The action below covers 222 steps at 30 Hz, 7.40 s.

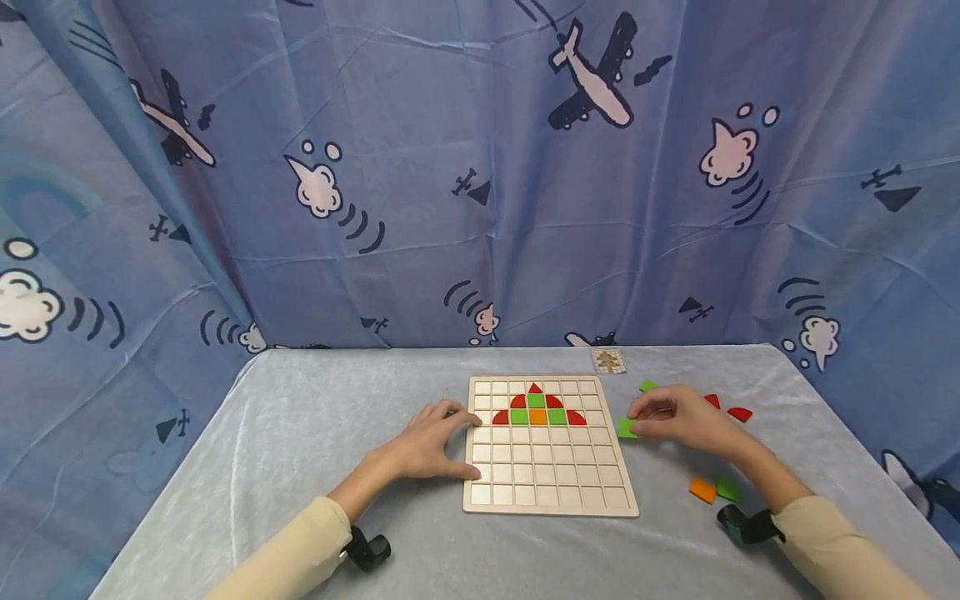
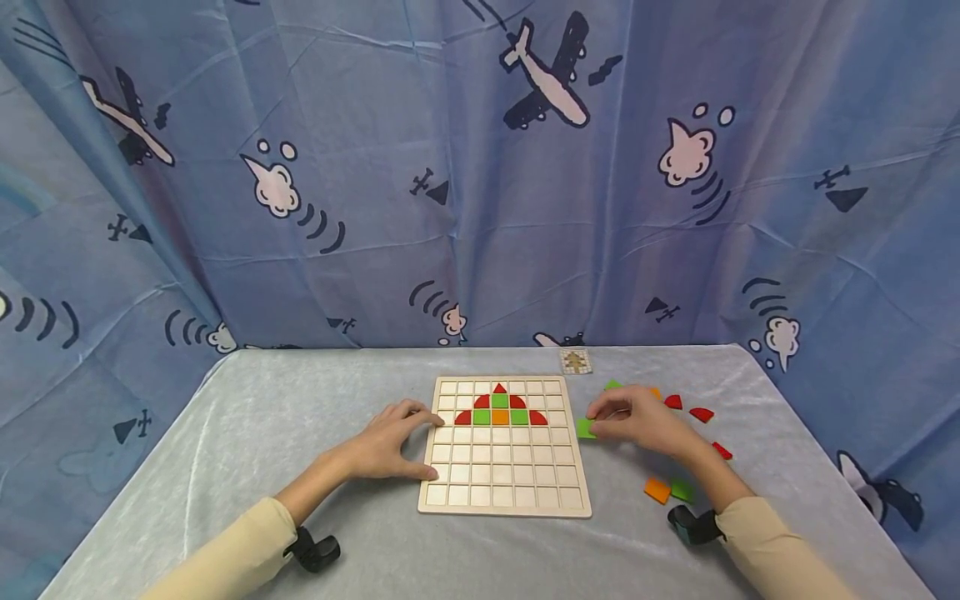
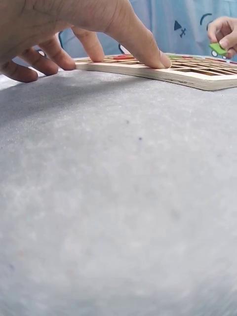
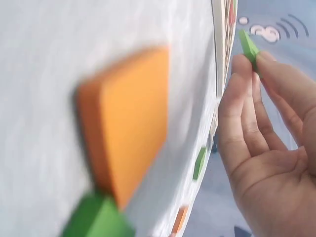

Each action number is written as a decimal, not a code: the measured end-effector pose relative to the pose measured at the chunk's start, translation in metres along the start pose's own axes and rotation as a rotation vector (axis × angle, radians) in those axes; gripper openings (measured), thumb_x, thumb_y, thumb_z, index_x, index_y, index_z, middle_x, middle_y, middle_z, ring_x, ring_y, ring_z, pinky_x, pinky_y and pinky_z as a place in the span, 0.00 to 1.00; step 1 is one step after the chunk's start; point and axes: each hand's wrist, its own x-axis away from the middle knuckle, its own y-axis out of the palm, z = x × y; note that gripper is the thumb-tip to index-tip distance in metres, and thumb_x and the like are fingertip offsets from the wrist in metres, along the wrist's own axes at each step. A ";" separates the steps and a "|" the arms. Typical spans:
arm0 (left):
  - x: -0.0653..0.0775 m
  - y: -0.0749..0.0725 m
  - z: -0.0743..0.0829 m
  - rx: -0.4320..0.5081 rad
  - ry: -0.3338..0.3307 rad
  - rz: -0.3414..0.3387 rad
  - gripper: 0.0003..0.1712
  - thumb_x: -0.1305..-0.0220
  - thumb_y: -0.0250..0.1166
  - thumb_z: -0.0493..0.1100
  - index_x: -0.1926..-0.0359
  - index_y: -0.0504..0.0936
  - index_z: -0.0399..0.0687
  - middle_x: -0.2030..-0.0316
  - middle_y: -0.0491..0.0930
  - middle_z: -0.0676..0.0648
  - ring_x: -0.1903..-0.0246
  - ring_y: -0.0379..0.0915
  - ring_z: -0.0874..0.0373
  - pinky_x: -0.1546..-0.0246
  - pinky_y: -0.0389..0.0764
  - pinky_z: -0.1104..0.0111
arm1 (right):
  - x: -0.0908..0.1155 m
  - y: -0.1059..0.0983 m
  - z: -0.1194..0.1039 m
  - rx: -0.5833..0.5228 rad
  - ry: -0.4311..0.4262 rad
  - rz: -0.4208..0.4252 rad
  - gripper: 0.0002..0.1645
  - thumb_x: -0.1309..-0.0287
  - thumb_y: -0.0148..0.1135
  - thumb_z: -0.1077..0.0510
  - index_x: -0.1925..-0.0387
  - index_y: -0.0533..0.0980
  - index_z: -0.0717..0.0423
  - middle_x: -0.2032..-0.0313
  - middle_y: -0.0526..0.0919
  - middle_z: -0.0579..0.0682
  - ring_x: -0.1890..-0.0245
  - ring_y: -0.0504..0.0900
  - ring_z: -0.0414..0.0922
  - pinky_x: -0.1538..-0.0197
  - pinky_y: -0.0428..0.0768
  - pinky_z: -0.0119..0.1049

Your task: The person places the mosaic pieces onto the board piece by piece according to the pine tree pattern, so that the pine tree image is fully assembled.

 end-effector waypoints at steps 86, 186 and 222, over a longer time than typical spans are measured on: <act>0.000 -0.001 0.002 0.003 -0.004 0.003 0.42 0.51 0.73 0.66 0.36 0.72 0.61 0.37 0.67 0.49 0.40 0.63 0.51 0.39 0.66 0.50 | -0.067 0.093 -0.059 0.159 -0.123 0.052 0.04 0.47 0.71 0.64 0.67 0.83 0.58 0.73 0.83 0.49 0.73 0.76 0.38 0.67 0.75 0.28; -0.001 -0.004 -0.001 0.015 -0.006 0.002 0.43 0.51 0.73 0.68 0.36 0.73 0.61 0.37 0.67 0.48 0.39 0.63 0.50 0.40 0.67 0.48 | 0.059 -0.056 0.045 0.164 0.004 -0.047 0.10 0.45 0.71 0.60 0.62 0.82 0.59 0.68 0.83 0.50 0.70 0.76 0.37 0.65 0.77 0.27; 0.000 -0.001 0.000 0.008 -0.020 -0.006 0.43 0.51 0.73 0.67 0.35 0.72 0.62 0.36 0.67 0.49 0.39 0.62 0.51 0.39 0.66 0.49 | 0.044 -0.044 0.016 0.102 0.055 -0.054 0.17 0.36 0.62 0.59 0.49 0.78 0.64 0.64 0.83 0.50 0.67 0.79 0.35 0.63 0.81 0.30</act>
